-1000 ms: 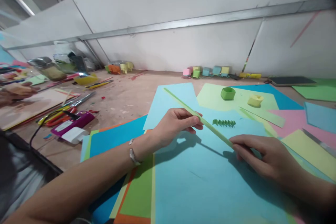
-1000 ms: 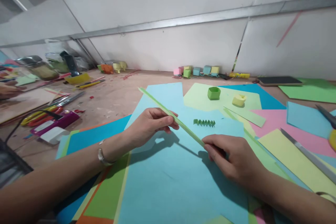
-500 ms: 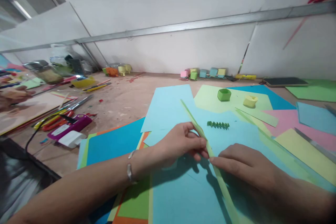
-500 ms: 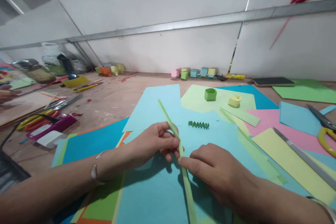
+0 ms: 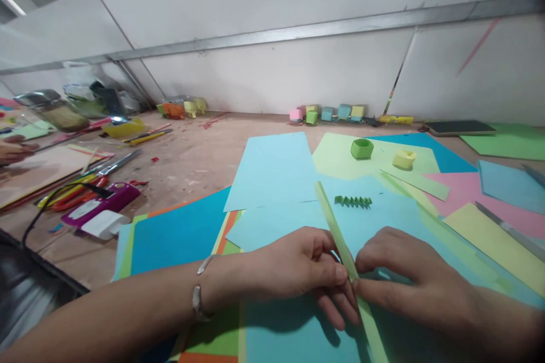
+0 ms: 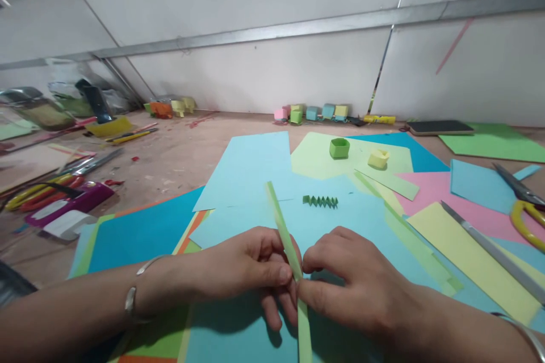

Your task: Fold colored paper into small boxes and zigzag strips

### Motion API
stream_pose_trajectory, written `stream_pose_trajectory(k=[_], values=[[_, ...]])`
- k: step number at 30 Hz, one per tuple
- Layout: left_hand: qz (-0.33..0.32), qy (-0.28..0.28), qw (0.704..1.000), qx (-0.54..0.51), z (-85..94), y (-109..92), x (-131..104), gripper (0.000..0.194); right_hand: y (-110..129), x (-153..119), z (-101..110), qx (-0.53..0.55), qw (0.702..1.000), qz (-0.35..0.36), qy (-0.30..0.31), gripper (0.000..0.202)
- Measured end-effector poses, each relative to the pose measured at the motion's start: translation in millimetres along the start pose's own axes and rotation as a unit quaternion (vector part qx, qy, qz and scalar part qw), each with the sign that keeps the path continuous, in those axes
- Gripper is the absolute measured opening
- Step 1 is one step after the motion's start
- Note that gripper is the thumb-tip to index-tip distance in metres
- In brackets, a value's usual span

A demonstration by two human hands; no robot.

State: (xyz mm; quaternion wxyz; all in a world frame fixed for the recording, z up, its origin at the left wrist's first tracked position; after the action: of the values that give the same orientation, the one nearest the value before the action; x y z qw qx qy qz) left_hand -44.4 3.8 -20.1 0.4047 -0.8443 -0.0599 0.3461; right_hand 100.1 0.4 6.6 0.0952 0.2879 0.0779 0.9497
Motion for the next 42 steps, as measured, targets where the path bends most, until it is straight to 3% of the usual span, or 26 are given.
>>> stream_pose_trajectory(k=[2,5,8,11,15,22,28,33,42], values=[[-0.013,-0.019,1.000,0.019,0.8,-4,-2,0.046,3,0,3,-0.006,1.000,0.027,-0.001,0.021],[-0.078,-0.119,0.988,0.066,11.1,-18,-7,0.038,2,3,7,0.031,0.999,0.040,0.003,0.021],[-0.167,-0.228,0.957,0.069,26.7,-33,-14,0.024,-5,5,11,0.080,0.996,-0.006,-0.025,0.018],[-0.221,-0.287,0.931,0.052,38.8,-41,-19,0.015,-17,3,15,0.084,0.990,-0.083,-0.071,0.016],[-0.213,-0.276,0.936,0.038,42.8,-40,-16,0.015,-28,-6,13,0.082,0.981,-0.138,-0.110,0.008],[-0.209,-0.284,0.934,0.050,40.0,-38,-17,0.019,-27,-3,9,0.033,0.991,-0.091,-0.087,0.023],[-0.245,-0.322,0.910,0.086,37.8,-44,-23,0.016,-18,-2,6,0.035,0.996,-0.040,-0.076,0.020],[-0.211,-0.303,0.924,0.105,33.6,-41,-19,0.022,-17,-2,2,0.034,0.998,-0.003,-0.049,0.016],[-0.187,-0.306,0.927,0.111,37.4,-39,-16,0.018,-23,0,12,-0.005,0.995,-0.055,-0.079,0.013]])
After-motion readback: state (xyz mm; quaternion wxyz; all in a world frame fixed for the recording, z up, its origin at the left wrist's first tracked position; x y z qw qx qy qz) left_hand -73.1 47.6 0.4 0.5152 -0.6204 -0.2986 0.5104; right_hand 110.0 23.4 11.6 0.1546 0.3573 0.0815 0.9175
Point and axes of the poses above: each hand's wrist, its own x-axis towards the middle knuckle, its own z-axis out of the back of the hand, y = z × x, the point moved 5 cm from there along x, towards the middle knuckle, and after that the axes turned 13 degrees about z, right-handed, at the moved point
